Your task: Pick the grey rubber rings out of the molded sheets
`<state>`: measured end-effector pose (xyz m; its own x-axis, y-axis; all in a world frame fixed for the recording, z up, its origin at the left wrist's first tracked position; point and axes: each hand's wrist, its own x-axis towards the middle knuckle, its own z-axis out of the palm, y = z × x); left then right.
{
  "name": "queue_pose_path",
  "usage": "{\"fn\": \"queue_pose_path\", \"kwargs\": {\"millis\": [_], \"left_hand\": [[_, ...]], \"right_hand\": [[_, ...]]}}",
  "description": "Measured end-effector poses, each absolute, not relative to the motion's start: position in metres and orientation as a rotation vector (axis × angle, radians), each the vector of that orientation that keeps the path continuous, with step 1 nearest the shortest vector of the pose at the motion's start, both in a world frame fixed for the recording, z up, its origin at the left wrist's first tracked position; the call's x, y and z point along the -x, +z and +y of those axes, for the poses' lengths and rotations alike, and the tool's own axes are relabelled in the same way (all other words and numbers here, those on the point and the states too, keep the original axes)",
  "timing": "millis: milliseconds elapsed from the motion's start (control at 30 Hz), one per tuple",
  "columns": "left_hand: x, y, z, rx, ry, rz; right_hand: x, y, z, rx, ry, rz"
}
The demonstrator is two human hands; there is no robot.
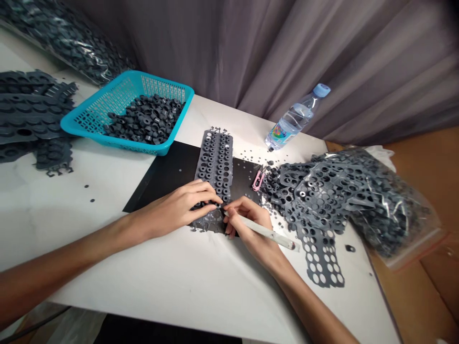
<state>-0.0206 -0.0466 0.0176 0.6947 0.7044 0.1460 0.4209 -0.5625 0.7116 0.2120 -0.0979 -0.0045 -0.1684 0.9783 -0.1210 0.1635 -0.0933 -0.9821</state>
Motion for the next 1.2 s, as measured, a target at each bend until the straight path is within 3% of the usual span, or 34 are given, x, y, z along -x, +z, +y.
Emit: {"fn": "queue_pose_path", "kwargs": {"millis": [233, 400, 500, 700, 1200], "left_hand": [[0.013, 0.011, -0.054, -2.479, 0.627, 0.765], [0.011, 0.031, -0.049, -1.878, 1.096, 1.077], [0.015, 0.039, -0.043, -1.473, 0.968, 0.996], [0.014, 0.026, -0.049, -1.023, 0.630, 0.822], [0.017, 0.022, -0.050, -0.861, 0.621, 0.780]], "right_hand": [[-0.211, 0.009, -0.100, 1.375, 1.275, -1.544], [-0.213, 0.008, -0.097, 1.311, 1.397, -1.461], [-0.218, 0.007, -0.094, 1.254, 1.492, -1.331], [-0.223, 0.003, -0.087, 1.243, 1.323, -1.162], [-0.219, 0.003, -0.092, 1.344, 1.297, -1.265]]}}
